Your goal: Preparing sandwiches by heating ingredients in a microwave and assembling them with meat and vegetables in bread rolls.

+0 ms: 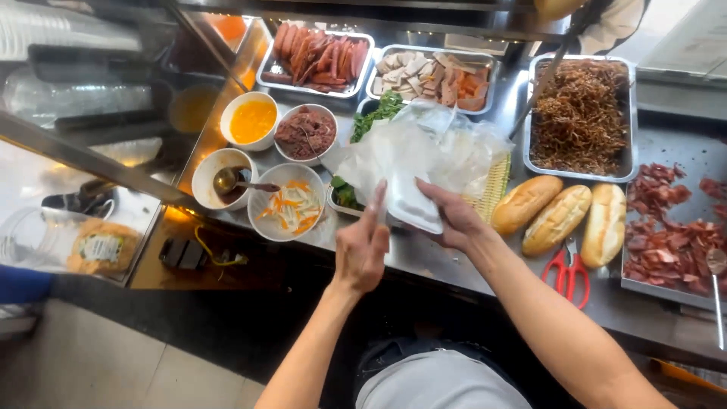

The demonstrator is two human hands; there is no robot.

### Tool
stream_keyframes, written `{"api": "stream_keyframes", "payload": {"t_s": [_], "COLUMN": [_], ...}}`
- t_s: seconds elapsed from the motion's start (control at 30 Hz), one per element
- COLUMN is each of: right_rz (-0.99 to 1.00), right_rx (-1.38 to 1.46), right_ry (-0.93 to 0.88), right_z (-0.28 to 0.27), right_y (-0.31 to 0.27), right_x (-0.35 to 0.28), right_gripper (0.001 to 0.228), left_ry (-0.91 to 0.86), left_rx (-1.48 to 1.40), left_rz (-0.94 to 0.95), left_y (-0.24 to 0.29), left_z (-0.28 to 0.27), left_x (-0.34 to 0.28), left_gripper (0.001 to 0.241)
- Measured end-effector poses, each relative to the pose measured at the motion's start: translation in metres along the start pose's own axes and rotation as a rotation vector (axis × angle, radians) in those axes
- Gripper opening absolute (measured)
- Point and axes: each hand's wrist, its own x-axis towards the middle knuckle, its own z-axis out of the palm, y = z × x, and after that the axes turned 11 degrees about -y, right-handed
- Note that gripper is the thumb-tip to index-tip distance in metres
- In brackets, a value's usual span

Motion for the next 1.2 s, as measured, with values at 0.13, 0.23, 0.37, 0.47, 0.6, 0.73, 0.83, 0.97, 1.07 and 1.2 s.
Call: {"api": "stream_keyframes", "payload": {"t_s": [0.13, 0.23, 0.37, 0.47, 0.6, 0.73, 0.83, 0.97, 1.07, 1.2], "right_rz": [-0.182, -0.275, -0.191, -0.408, -0.447, -0.377, -0.382, -0.301, -0.332, 0.039], "right_rx": [0.361, 0.398, 0.306, 0.298, 0.058, -0.137, -0.145, -0.341, -1.719, -2.589], "right_ry": [-0.125, -0.177, 0.171, 0.381, 0.486, 0.504, 0.494, 0.531, 0.309, 0.171], "right_z": [-0.042, -0.064, -0.006, 0.002, -0.042, -0.001, -0.039, -0.035, 0.065, 0.086], "right_y": [0.024, 0.028, 0.017, 0.001, -0.005, 0.001, 0.004, -0.003, -0.03, -0.073], "right_x": [0.011, -0.016, -0.062, -0.049, -0.006, 0.039, 0.088, 0.085, 0.003, -0.017], "right_gripper": [0.024, 0.012, 0.04, 0.08, 0.106, 0.095, 0.077, 0.058, 0.038, 0.066], "left_ry": [-0.107, -0.268, -0.248, -0.242, -0.35, -0.388, -0.299, -0.244, -0.289, -0.433], "left_rx": [-0.308, -0.553, -0.884, -0.998, -0.959, -0.921, -0.967, -0.845, -0.293, 0.176], "left_rz": [0.136, 0.111, 0.021, -0.31, -0.481, -0.538, -0.607, -0.575, -0.481, -0.325], "left_y": [0.041, 0.061, 0.061, 0.062, 0.002, -0.029, -0.066, -0.077, -0.134, -0.117], "left_z": [0.05, 0.084, 0.081, 0.04, 0.031, 0.005, 0.0, -0.023, -0.006, -0.034], "left_x": [-0.051, -0.059, -0.018, 0.042, 0.072, 0.098, 0.123, 0.154, 0.182, 0.194], "left_gripper": [0.072, 0.076, 0.086, 0.092, 0.088, 0.092, 0.091, 0.105, 0.098, 0.075]}}
